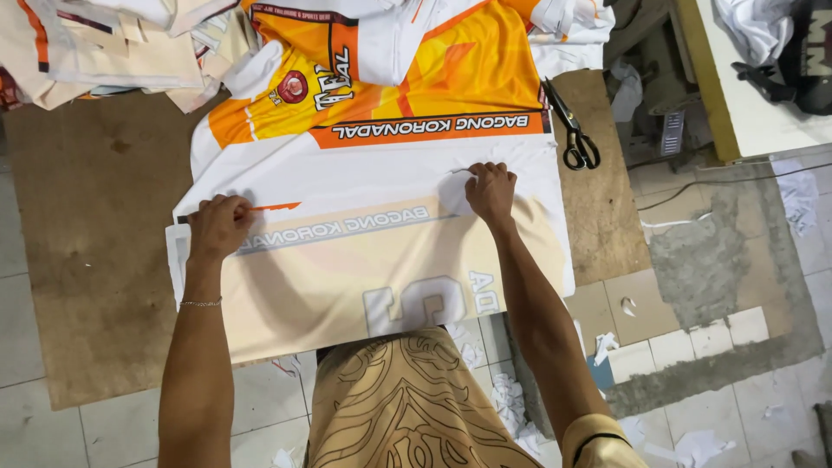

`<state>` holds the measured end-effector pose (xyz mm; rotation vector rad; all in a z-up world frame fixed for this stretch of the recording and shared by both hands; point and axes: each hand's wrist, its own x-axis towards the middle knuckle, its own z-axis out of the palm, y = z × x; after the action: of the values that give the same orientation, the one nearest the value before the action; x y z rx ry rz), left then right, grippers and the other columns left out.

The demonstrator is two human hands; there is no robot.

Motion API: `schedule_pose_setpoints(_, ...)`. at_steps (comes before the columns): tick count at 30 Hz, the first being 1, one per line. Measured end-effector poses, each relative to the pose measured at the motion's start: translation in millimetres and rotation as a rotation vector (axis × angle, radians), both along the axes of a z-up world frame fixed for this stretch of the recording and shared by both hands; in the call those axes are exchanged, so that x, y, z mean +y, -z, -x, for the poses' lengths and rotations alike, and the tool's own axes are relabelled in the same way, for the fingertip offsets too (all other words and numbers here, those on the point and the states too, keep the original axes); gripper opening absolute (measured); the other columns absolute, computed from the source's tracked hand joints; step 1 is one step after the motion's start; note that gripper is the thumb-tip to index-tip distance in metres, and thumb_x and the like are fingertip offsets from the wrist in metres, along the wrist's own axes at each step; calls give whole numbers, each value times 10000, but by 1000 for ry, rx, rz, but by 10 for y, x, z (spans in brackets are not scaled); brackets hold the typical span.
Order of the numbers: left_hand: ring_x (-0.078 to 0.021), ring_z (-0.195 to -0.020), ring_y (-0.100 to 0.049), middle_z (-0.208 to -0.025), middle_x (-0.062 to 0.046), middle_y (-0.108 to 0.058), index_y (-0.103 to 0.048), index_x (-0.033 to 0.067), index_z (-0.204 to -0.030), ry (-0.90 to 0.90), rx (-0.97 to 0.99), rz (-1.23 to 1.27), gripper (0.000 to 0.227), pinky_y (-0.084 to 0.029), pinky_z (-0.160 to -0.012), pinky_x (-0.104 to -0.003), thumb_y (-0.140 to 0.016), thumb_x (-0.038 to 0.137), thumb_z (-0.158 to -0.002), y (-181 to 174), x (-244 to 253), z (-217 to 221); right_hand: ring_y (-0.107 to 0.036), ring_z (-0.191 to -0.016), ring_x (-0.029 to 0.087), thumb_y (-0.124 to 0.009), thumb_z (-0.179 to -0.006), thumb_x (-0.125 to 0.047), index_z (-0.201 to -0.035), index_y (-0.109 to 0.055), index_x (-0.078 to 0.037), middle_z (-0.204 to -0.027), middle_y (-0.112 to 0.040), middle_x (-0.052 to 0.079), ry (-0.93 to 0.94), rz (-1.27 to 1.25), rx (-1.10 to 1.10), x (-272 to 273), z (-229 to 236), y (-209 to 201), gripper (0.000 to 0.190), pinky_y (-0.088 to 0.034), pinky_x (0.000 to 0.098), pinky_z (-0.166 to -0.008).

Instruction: The person lays out a large piece of white and orange printed fabric on a wooden table and smooths it flat. Using a pair of scissors, the person cuts the fabric along a straight line, separating a section from the main piece. The cut fabric is then folded and set aside.

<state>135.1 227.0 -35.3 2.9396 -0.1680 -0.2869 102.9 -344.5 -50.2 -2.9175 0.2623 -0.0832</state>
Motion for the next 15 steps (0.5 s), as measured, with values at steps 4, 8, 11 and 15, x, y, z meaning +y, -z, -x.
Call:
schedule_pose_setpoints(4,-278,-1137,-643,-937,44,-718,-711,273,-1035,39,14,62,173,-522,-949,-504,-767,329,-881,-147,-116,80,-617,-1054,207,-673,-875,-265,-1062,-735,-281,-953,-685,-59,-5,-19,0,17,20,-63,198,-441,508,-1022)
schedule_pose_setpoints(8,-296,-1114,-656,-1015,-1,-697,-700,250,-1080,26,-91,141,178,-557,-921,-503,-751,321,-926,-130,-152,66,-627,-1086,228,-704,-943,-304,-1071,-723,-230,-990,-698,-23,-34,-99,29,91,63,-252,149,-426,536,-1050)
schedule_pose_setpoints(11,-282,-1073,-685,-1013,11,-697,-697,260,-1093,14,-160,114,160,-575,-890,-489,-741,328,-954,-16,-195,-39,-628,-1088,234,-690,-978,-294,-1088,-706,-200,-995,-688,-8,-15,-81,22,82,6,-219,145,-434,535,-1045)
schedule_pose_setpoints(15,-276,-1039,-704,-1005,3,-722,-696,253,-1119,-27,-173,36,142,-556,-885,-495,-706,298,-985,157,-267,-157,-639,-1077,241,-691,-992,-304,-1089,-687,-180,-986,-680,-1,-3,-43,2,80,-43,-247,157,-459,538,-1021)
